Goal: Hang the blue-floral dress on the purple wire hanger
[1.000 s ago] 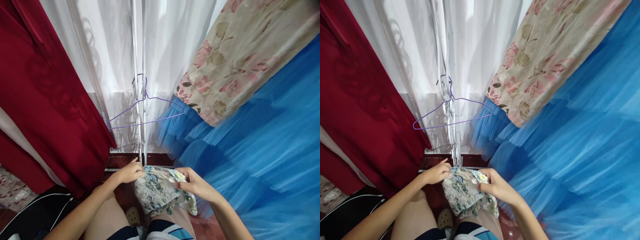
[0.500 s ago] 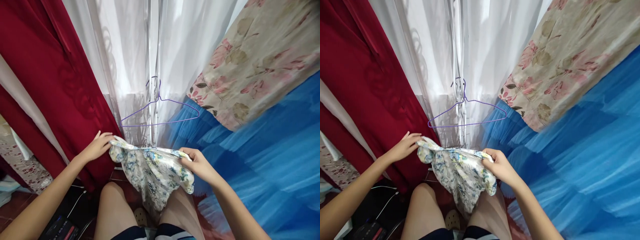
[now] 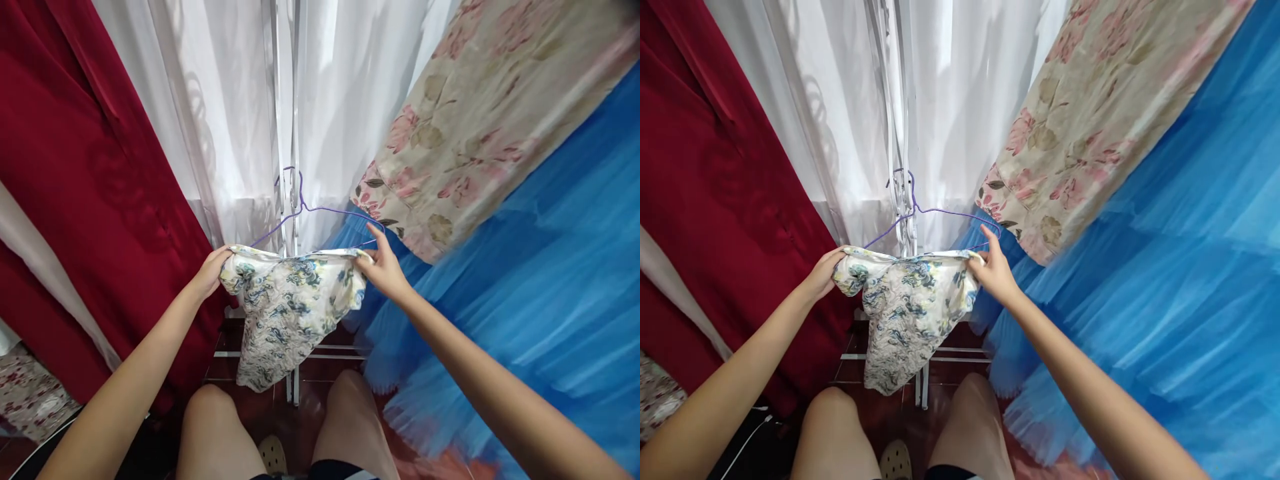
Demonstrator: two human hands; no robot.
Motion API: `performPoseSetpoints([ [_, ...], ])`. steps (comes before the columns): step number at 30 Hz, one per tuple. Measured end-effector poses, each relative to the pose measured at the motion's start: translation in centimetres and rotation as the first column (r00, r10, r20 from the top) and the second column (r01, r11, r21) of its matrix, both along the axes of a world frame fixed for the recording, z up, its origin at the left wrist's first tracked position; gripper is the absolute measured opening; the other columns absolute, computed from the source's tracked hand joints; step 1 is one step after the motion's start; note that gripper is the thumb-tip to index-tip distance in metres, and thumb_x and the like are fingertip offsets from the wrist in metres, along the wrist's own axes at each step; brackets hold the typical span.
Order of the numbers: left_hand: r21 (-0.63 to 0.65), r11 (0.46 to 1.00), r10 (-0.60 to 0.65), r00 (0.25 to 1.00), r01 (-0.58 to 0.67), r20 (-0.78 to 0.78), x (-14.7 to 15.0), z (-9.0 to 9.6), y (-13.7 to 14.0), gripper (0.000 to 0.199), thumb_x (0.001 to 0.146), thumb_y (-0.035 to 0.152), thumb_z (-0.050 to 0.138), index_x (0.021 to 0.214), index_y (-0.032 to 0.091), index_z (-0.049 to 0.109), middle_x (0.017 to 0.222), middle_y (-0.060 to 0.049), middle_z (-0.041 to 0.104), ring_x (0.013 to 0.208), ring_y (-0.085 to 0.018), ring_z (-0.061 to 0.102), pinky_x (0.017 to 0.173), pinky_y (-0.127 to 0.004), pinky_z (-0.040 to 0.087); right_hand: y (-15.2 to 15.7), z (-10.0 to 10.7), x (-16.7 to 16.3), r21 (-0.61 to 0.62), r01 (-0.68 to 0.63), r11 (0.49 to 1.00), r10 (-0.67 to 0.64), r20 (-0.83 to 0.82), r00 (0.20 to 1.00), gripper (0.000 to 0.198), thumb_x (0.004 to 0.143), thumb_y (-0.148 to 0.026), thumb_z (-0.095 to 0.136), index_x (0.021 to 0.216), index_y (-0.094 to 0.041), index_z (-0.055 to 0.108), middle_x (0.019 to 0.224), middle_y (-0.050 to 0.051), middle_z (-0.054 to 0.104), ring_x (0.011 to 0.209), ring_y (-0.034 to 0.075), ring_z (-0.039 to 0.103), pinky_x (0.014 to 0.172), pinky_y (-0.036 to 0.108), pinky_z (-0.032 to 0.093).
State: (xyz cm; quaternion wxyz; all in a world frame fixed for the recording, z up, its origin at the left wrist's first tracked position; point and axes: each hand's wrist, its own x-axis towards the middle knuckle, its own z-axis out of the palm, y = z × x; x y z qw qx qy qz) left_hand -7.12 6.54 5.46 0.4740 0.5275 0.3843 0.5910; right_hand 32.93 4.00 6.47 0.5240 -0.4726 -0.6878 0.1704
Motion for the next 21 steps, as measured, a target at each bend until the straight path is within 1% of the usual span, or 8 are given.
performPoseSetpoints([
  [2, -0.096, 0.994, -0.038, 0.998, 0.044, 0.058, 1.1, 0.2, -1.0, 0.031, 0.071, 0.03, 0.075, 0.097, 0.014, 0.072, 0.086, -0.006, 0.073, 0.078, -0.018, 0.065, 0.07, -0.023, 0.049, 3.1, 1.4, 1.5, 0.024, 0.076, 0.997, -0.077, 0.045, 0.996, 0.094, 0.075, -0.022, 0.061, 0.157, -0.01, 0.017, 0.076, 0.004, 0.067, 0.053, 0.015, 0.052, 0.054, 0.029, 0.043],
  [4, -0.176, 0.977, -0.106, 0.992, 0.118, 0.075, 2.0, 0.3, -2.1, 0.031, 0.07, 0.031, 0.079, 0.096, 0.013, 0.074, 0.084, -0.007, 0.074, 0.077, -0.019, 0.068, 0.07, -0.024, 0.051, 5.8, 2.9, 2.5, -0.012, 0.127, 0.992, -0.124, 0.144, 0.982, 0.088, 0.072, -0.02, 0.064, 0.152, -0.006, 0.029, 0.086, 0.009, 0.07, 0.06, 0.016, 0.056, 0.06, 0.032, 0.046],
  [7, -0.24, 0.949, -0.19, 0.978, 0.206, 0.086, 2.7, 0.5, -3.2, 0.029, 0.069, 0.033, 0.082, 0.089, 0.014, 0.075, 0.079, -0.007, 0.075, 0.072, -0.02, 0.069, 0.067, -0.025, 0.053, 8.1, 4.1, 3.0, -0.113, 0.1, 0.989, -0.063, 0.297, 0.953, 0.054, 0.072, -0.02, 0.066, 0.125, -0.008, 0.063, 0.096, 0.01, 0.072, 0.07, 0.018, 0.061, 0.068, 0.031, 0.049],
  [10, -0.246, 0.952, -0.16, 0.981, 0.184, 0.112, 2.5, 0.7, -3.5, 0.03, 0.066, 0.035, 0.084, 0.085, 0.014, 0.075, 0.075, -0.006, 0.074, 0.066, -0.019, 0.068, 0.063, -0.025, 0.053, 8.0, 4.0, 2.9, -0.154, 0.034, 0.987, 0.022, 0.347, 0.938, 0.025, 0.073, -0.021, 0.067, 0.095, -0.011, 0.073, 0.083, 0.007, 0.073, 0.071, 0.019, 0.062, 0.068, 0.028, 0.049],
  [13, -0.234, 0.961, -0.123, 0.985, 0.148, 0.118, 1.9, 0.9, -3.1, 0.031, 0.063, 0.036, 0.085, 0.079, 0.013, 0.075, 0.07, -0.006, 0.073, 0.06, -0.017, 0.066, 0.056, -0.023, 0.051, 7.0, 3.3, 3.1, -0.082, 0.1, 0.992, -0.069, 0.321, 0.945, 0.045, 0.075, -0.025, 0.068, 0.117, -0.008, 0.064, 0.082, 0.009, 0.072, 0.066, 0.019, 0.061, 0.064, 0.029, 0.048],
  [17, -0.229, 0.957, -0.172, 0.984, 0.177, 0.039, 1.6, 1.2, -3.0, 0.028, 0.063, 0.035, 0.083, 0.075, 0.012, 0.073, 0.064, -0.006, 0.07, 0.054, -0.017, 0.064, 0.05, -0.023, 0.048, 7.0, 2.8, 3.8, -0.057, 0.062, 0.996, -0.047, 0.237, 0.97, 0.097, 0.073, -0.028, 0.075, 0.153, -0.005, 0.024, 0.083, 0.008, 0.071, 0.065, 0.019, 0.062, 0.063, 0.03, 0.048],
  [19, -0.23, 0.95, -0.218, 0.976, 0.213, 0.0, 1.7, 1.4, -3.2, 0.027, 0.064, 0.035, 0.082, 0.076, 0.012, 0.073, 0.065, -0.006, 0.07, 0.054, -0.017, 0.064, 0.051, -0.023, 0.048, 7.7, 2.9, 4.0, -0.114, -0.014, 0.993, 0.043, 0.259, 0.965, 0.101, 0.073, -0.029, 0.076, 0.155, -0.007, 0.022, 0.09, 0.009, 0.072, 0.069, 0.018, 0.063, 0.067, 0.03, 0.05],
  [21, -0.221, 0.95, -0.23, 0.973, 0.222, -0.011, 1.8, 1.7, -3.5, 0.028, 0.066, 0.035, 0.081, 0.078, 0.012, 0.073, 0.066, -0.006, 0.07, 0.055, -0.018, 0.064, 0.052, -0.024, 0.049, 8.5, 3.2, 3.8, -0.133, -0.028, 0.991, 0.071, 0.333, 0.94, 0.088, 0.073, -0.029, 0.075, 0.151, -0.01, 0.036, 0.1, 0.01, 0.072, 0.075, 0.019, 0.064, 0.072, 0.031, 0.051],
])
